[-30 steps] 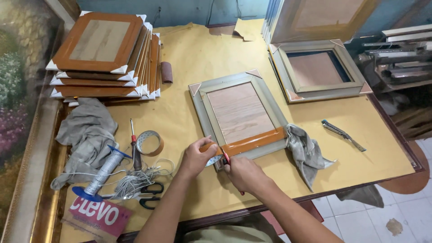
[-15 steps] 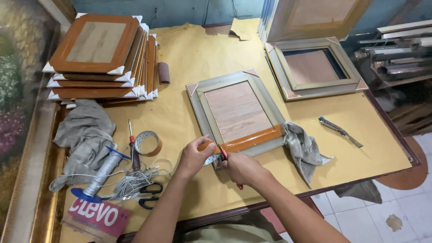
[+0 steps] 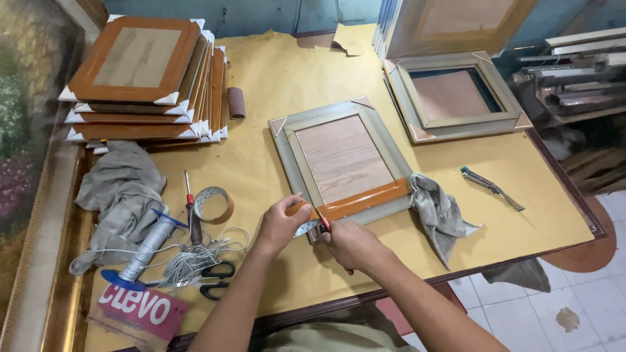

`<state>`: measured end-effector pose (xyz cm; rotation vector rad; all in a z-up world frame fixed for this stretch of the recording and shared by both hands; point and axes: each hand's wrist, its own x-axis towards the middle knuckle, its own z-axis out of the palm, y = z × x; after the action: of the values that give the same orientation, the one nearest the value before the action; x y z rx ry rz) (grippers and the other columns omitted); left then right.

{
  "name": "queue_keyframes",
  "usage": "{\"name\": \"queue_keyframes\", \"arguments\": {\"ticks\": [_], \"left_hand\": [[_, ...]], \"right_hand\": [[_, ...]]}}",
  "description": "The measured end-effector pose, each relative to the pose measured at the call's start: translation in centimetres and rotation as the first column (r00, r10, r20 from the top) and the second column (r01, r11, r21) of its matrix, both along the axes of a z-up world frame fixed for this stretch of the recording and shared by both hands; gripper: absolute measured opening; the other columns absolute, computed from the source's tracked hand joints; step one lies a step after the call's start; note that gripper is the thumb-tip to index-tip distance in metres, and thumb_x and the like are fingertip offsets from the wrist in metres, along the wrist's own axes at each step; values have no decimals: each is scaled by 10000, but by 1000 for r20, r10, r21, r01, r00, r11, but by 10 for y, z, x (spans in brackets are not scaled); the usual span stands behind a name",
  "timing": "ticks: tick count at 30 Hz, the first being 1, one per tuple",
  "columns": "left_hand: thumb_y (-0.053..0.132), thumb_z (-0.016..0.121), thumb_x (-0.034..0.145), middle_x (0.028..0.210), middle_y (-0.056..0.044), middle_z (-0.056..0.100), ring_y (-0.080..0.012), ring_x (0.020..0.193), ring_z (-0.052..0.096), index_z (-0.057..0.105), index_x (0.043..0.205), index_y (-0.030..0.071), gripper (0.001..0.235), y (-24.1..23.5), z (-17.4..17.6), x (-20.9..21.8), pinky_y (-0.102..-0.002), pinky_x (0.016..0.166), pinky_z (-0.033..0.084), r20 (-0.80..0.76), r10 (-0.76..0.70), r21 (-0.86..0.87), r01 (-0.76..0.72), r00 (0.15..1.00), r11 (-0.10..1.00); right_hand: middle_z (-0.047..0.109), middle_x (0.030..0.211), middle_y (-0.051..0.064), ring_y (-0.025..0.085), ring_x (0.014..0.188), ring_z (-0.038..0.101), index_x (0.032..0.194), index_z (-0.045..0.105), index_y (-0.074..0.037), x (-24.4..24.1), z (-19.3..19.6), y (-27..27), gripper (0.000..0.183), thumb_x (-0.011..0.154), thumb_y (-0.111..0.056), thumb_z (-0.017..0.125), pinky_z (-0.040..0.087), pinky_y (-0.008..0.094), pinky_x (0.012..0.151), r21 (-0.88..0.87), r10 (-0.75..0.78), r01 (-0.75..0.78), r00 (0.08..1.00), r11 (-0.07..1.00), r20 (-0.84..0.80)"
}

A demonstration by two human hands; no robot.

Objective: Applying brown adhesive tape to the back of picture frames to secure the backing and seal the edges.

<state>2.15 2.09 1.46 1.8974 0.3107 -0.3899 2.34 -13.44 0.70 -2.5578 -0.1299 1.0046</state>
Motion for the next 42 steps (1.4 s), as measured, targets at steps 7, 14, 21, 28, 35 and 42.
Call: {"name": "queue_keyframes", "arguments": {"ticks": [7, 14, 21, 28, 35, 42], "left_hand": [[409, 587, 684, 1244, -15, 531, -292, 1133, 492, 647, 962, 139, 392, -1, -1, 0, -378, 939, 409, 21, 5, -16, -5, 1000, 1000], [425, 589, 681, 1249, 0, 525, -276, 1144, 483, 638, 993, 145, 422, 1, -10, 2, -380, 947, 403, 17, -4, -1, 4, 1000, 1000], [404, 591, 677, 1240, -1, 533, -275, 1137, 490, 647, 969, 152, 390, 1, -2, -1, -376, 948, 404, 12, 5, 3, -5, 1000, 1000], [373, 590, 696, 1256, -33, 520, -303, 1153, 471, 653, 935, 137, 341, 0, 0, -2, -376, 943, 409, 49, 14, -48, -12, 999, 999], [281, 637, 708, 926, -31, 596, -221, 872, 581, 639, 712, 114, 168, 11, -41, -6, -335, 775, 477, 247, 110, -23, -108, 963, 994], [268, 609, 752, 603, -39, 527, -133, 626, 470, 595, 652, 126, 175, 27, -47, -31, -289, 644, 442, 278, 175, -9, -180, 944, 984]], "right_hand": [[593, 571, 80, 251, 572, 635, 865, 578, -77, 0, -5, 3, 304, 848, -293, 364, 501, 415, 616, -56, 34, -34, 999, 998, 3], [543, 449, 7, 212, 502, 626, 874, 591, -25, 6, -4, 10, 283, 814, -192, 371, 500, 410, 599, -104, 122, -127, 991, 986, -47], [556, 460, 10, 229, 559, 641, 858, 601, -67, -6, -10, -4, 283, 822, -245, 384, 498, 419, 617, -153, 176, -187, 981, 970, -78], [581, 570, 149, 247, 476, 605, 834, 490, 7, -12, 38, -24, 233, 859, -182, 355, 496, 338, 416, 144, -21, 38, 993, 989, -112], [611, 827, 230, 393, 881, 593, 944, 460, -103, 37, -27, -48, 209, 831, -267, 399, 469, 484, 778, 144, -176, 134, 927, 980, 331], [598, 948, 214, 385, 982, 565, 1018, 447, -146, 42, -40, -44, 273, 806, -312, 406, 431, 479, 860, -9, -84, 90, 956, 996, 282]]}}
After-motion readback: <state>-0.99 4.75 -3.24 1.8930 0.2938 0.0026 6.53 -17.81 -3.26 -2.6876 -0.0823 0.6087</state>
